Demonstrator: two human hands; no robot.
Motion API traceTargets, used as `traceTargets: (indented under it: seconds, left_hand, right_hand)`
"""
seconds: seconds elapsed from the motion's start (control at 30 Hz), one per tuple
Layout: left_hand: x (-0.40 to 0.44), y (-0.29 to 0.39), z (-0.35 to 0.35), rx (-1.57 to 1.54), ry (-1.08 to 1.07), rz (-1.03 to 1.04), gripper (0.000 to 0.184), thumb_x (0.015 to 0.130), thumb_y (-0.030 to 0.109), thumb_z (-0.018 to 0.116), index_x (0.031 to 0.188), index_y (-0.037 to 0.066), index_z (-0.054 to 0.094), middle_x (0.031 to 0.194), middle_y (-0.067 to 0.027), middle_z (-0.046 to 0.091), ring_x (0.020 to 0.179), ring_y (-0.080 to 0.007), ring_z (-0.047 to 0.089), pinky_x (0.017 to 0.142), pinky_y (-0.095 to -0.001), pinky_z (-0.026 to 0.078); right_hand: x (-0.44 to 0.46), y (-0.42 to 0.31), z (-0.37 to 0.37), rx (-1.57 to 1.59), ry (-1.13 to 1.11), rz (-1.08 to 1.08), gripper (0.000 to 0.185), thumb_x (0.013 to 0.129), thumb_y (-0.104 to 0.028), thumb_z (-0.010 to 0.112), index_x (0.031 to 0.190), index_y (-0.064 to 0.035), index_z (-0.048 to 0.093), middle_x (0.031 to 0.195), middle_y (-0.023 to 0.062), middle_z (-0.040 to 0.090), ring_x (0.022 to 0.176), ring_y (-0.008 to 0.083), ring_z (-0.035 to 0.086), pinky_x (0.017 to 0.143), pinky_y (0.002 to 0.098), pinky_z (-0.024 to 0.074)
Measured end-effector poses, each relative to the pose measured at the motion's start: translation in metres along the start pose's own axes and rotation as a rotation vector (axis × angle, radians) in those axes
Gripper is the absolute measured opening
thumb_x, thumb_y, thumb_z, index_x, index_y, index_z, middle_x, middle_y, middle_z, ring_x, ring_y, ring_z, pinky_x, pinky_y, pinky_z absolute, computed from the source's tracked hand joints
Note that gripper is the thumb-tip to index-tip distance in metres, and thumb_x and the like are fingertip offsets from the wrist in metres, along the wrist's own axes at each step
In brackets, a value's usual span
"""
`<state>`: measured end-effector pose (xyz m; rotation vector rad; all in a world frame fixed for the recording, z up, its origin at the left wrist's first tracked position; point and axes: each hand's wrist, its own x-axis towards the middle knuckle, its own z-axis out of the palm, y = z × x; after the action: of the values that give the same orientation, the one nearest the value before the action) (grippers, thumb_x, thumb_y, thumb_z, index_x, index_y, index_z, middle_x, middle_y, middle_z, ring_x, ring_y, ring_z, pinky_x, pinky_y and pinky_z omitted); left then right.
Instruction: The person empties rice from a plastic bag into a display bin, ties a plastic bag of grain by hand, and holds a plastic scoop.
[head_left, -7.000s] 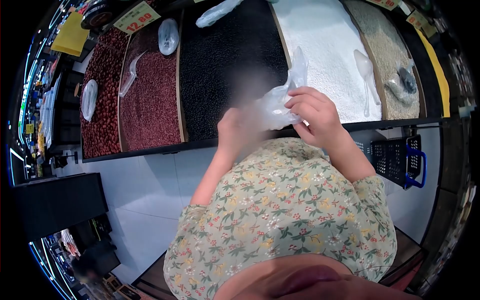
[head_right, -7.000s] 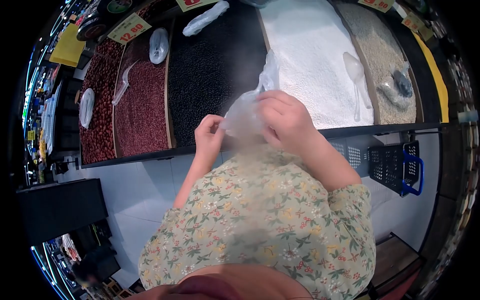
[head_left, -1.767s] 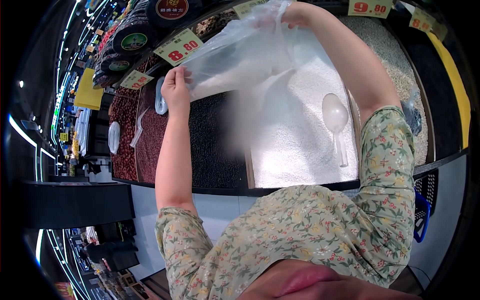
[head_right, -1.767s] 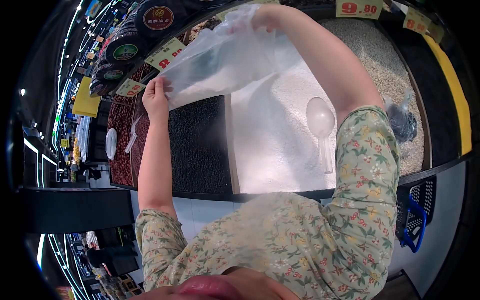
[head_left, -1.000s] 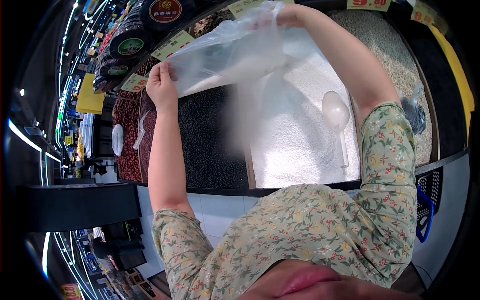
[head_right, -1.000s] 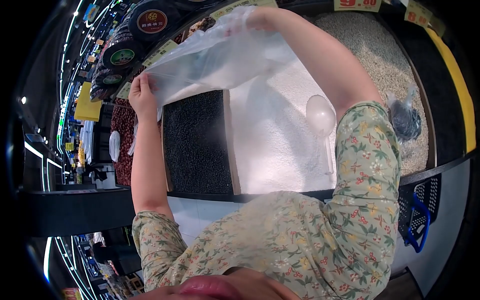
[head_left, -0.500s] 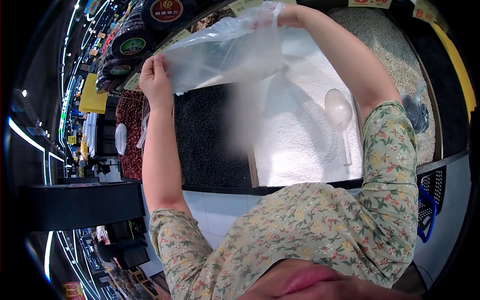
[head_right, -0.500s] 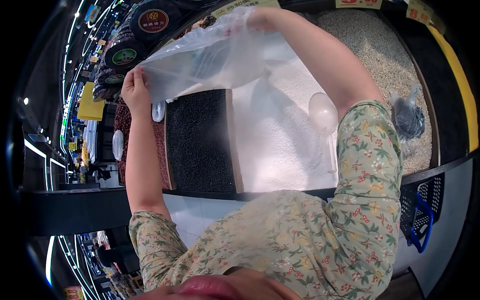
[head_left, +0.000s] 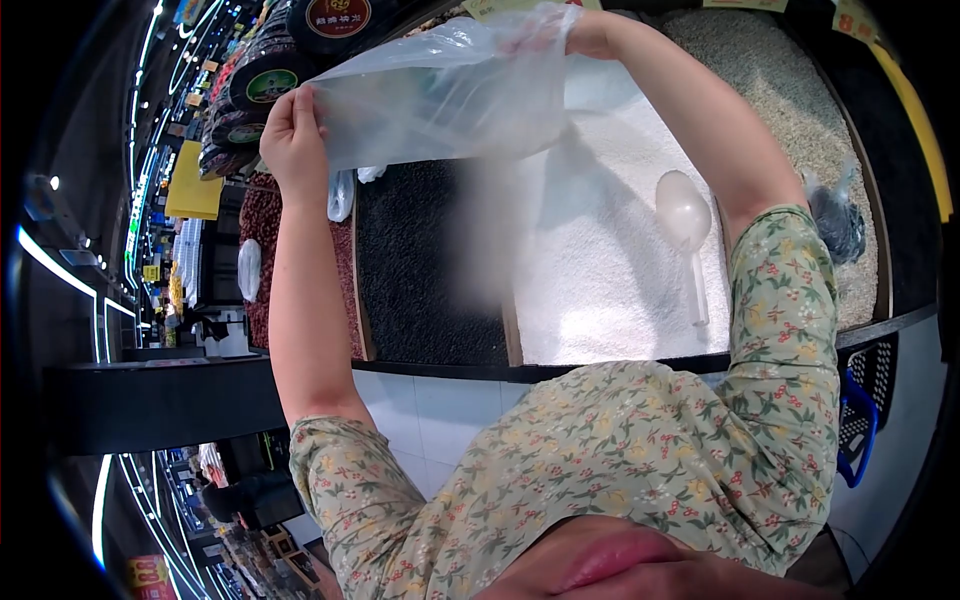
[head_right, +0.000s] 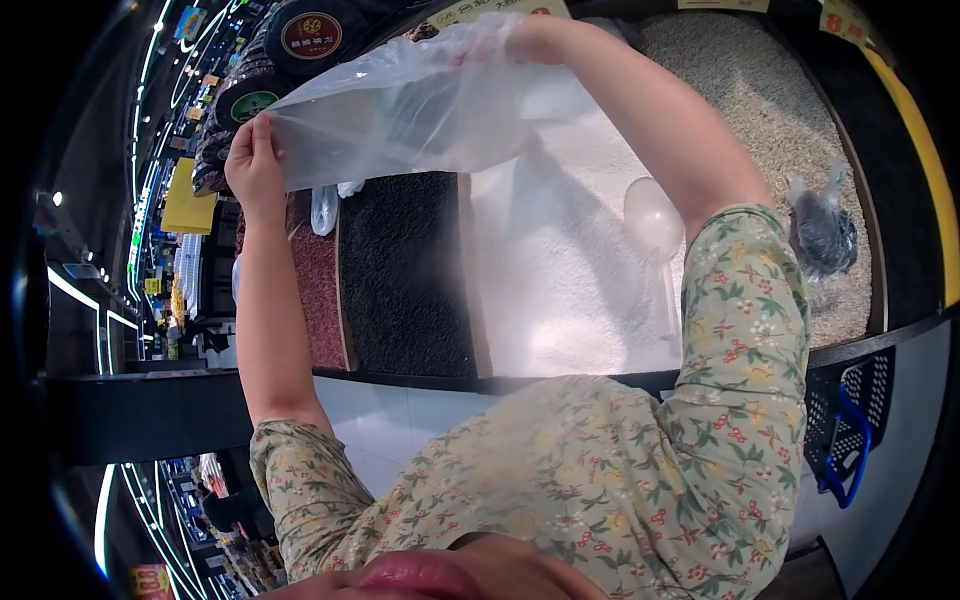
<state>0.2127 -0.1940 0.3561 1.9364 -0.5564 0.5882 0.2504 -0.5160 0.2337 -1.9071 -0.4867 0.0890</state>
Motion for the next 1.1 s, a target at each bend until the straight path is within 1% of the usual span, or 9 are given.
traceTargets:
  seconds: [0.23,0.33,0.4,0.53,0.73,0.8,0.93,1.0,1.1]
  left_hand:
    - [0.004,0.009,-0.002,0.058,-0.009,0.042,0.022,0.088,0.024,0.059,0.085,0.003,0.066,0.063,0.0052,0.052,0.052,-0.0016,0.043,0.048,-0.0156,0.034]
    - [0.005,0.013,-0.004,0.086,-0.018,0.054,0.023,0.088,0.025,0.059,0.085,0.003,0.066,0.063,0.0049,0.052,0.052,-0.0019,0.043,0.047,-0.0158,0.033]
    - [0.007,0.014,-0.006,0.068,-0.017,0.058,0.023,0.088,0.025,0.06,0.086,0.003,0.066,0.063,0.0048,0.052,0.052,-0.002,0.042,0.047,-0.0157,0.032]
    - [0.007,0.021,-0.011,0.139,-0.008,0.095,0.024,0.087,0.027,0.06,0.087,0.004,0.067,0.063,0.0046,0.053,0.052,-0.0019,0.042,0.048,-0.016,0.032]
    - [0.003,0.028,-0.017,0.138,-0.031,0.124,0.021,0.088,0.022,0.06,0.086,0.002,0.065,0.063,0.004,0.054,0.051,-0.0012,0.042,0.046,-0.0165,0.032]
    - [0.002,0.029,-0.019,0.181,-0.034,0.131,0.023,0.089,0.025,0.058,0.087,0.003,0.067,0.064,0.0041,0.054,0.053,-0.0018,0.042,0.048,-0.0168,0.032]
    - [-0.001,0.034,-0.026,0.164,-0.034,0.154,0.021,0.088,0.022,0.06,0.087,0.002,0.066,0.064,0.0043,0.055,0.053,-0.0008,0.043,0.047,-0.0161,0.033]
    - [-0.002,0.035,-0.03,0.2,-0.051,0.173,0.021,0.088,0.023,0.06,0.088,0.003,0.066,0.064,0.0048,0.055,0.054,-0.0005,0.043,0.049,-0.016,0.033]
    - [-0.004,0.036,-0.035,0.262,-0.024,0.185,0.022,0.088,0.024,0.06,0.086,0.003,0.065,0.064,0.005,0.055,0.056,-0.0005,0.043,0.05,-0.0161,0.033]
  right_hand:
    - [-0.02,-0.018,0.011,-0.025,0.092,-0.035,0.027,0.079,-0.027,0.058,0.102,-0.0165,0.066,0.104,-0.0006,0.061,0.098,0.016,0.053,0.073,0.0267,0.0385]
    - [-0.021,-0.017,0.012,-0.051,-0.018,0.041,0.025,0.08,-0.026,0.057,0.102,-0.0164,0.066,0.101,-0.0012,0.061,0.095,0.0142,0.054,0.072,0.0265,0.0388]
    - [-0.018,-0.01,0.017,0.114,-0.004,-0.07,0.024,0.081,-0.023,0.057,0.102,-0.0149,0.065,0.097,-0.0008,0.061,0.092,0.0131,0.055,0.074,0.0264,0.0401]
    - [-0.021,-0.019,0.018,-0.029,-0.058,-0.014,0.023,0.082,-0.019,0.056,0.103,-0.0125,0.065,0.098,0.0023,0.061,0.095,0.0152,0.056,0.081,0.0279,0.0431]
    - [-0.033,-0.031,0.028,0.496,-0.023,-0.038,0.032,0.082,-0.012,0.061,0.113,-0.0046,0.059,0.099,0.0033,0.063,0.088,0.0132,0.057,0.079,0.0281,0.0456]
    - [-0.04,-0.034,0.038,-0.016,0.101,0.022,0.025,0.082,-0.019,0.058,0.105,-0.0095,0.064,0.1,0.0046,0.061,0.101,0.0173,0.056,0.089,0.0303,0.0438]
    - [-0.047,-0.037,0.044,0.073,0.088,-0.058,0.031,0.083,-0.023,0.059,0.11,-0.0075,0.061,0.104,0.008,0.06,0.104,0.0196,0.057,0.092,0.0317,0.0446]
    - [-0.057,-0.05,0.047,0.303,0.056,0.095,0.037,0.084,-0.026,0.059,0.115,-0.0057,0.056,0.107,0.0097,0.06,0.101,0.0205,0.059,0.09,0.0345,0.0471]
    - [-0.059,-0.048,0.049,0.365,0.021,0.025,0.049,0.082,-0.033,0.059,0.122,-0.0069,0.053,0.113,0.012,0.06,0.094,0.022,0.064,0.085,0.0376,0.0502]
